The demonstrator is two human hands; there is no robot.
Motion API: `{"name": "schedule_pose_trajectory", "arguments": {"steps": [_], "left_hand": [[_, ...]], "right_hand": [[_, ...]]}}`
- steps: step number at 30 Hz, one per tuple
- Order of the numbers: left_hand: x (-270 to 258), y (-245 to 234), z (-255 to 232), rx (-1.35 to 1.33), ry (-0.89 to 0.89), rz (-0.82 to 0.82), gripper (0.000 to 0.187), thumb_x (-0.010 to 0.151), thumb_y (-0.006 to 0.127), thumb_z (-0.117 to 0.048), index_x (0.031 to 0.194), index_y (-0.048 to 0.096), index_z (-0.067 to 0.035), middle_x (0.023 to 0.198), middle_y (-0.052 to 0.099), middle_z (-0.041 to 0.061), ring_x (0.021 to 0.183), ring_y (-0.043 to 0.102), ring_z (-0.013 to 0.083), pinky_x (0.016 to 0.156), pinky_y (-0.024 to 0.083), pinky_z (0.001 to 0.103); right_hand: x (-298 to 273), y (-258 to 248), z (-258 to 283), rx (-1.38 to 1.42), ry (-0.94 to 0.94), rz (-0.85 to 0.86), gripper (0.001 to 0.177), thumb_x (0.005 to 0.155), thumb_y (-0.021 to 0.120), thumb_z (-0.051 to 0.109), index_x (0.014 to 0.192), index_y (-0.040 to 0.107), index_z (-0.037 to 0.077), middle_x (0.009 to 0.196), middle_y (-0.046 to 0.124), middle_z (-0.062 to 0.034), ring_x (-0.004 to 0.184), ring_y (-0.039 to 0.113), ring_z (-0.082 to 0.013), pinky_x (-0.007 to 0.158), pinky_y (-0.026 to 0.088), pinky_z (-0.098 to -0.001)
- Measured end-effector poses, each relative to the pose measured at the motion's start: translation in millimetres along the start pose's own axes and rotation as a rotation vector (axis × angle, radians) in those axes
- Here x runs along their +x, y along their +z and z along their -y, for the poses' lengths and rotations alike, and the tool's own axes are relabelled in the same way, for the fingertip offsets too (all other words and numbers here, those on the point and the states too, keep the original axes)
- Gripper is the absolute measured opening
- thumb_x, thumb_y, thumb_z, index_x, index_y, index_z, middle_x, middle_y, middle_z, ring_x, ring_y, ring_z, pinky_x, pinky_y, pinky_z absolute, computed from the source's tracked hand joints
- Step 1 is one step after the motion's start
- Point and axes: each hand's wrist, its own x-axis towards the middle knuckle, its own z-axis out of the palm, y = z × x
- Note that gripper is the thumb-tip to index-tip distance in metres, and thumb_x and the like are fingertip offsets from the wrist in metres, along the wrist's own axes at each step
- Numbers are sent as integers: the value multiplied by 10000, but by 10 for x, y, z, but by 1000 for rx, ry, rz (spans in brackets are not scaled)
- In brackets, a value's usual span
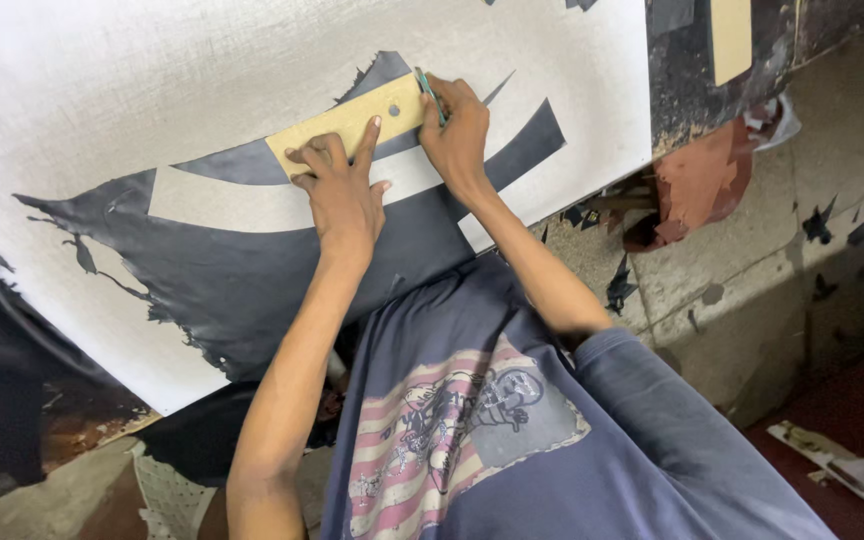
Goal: The person uses a light blue utility knife to cut a large sheet of dark gray fabric on a white worktable. They repeatedly position a tan cardboard template on the fabric, trace around it, and cut out the shape. Cut pieces are set aside on the table.
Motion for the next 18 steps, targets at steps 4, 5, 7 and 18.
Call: {"name": "schedule_pose_trajectory", "arguments": {"steps": [4,5,7,18], "left_hand": [[64,47,23,7,38,-31,810,969,505,-624,1647,145,-367,1262,448,306,1095,541,519,790,576,442],[72,73,26,-1,53,-35,797,971,526,-591,1649,178,-358,1242,456,308,1076,546,521,757,573,434],[165,101,90,-66,109,-7,773,957,584,-425,1653,251,-366,1218,481,293,1032,561,490,769,557,440],[1096,-157,1013,-404,652,325,1098,686,700,185,1525,441,-473,993,690,70,860,688,291,731,568,446]], "right_hand": [[-1,66,118,-105,-170,-102,232,869,620,-49,1088,696,-56,893,657,-196,751,653,-360,670,505,-435],[-68,30,106,-131,-203,-79,247,848,609,-65,1082,687,-72,892,647,-207,766,641,-386,676,497,-446],[-261,-78,113,-149,-217,-76,263,840,593,-78,1088,679,-88,887,632,-214,780,634,-408,683,498,-449],[-1125,-45,939,154,-150,141,281,964,665,9,1238,694,-49,784,546,-144,594,533,-238,573,444,-370]]}}
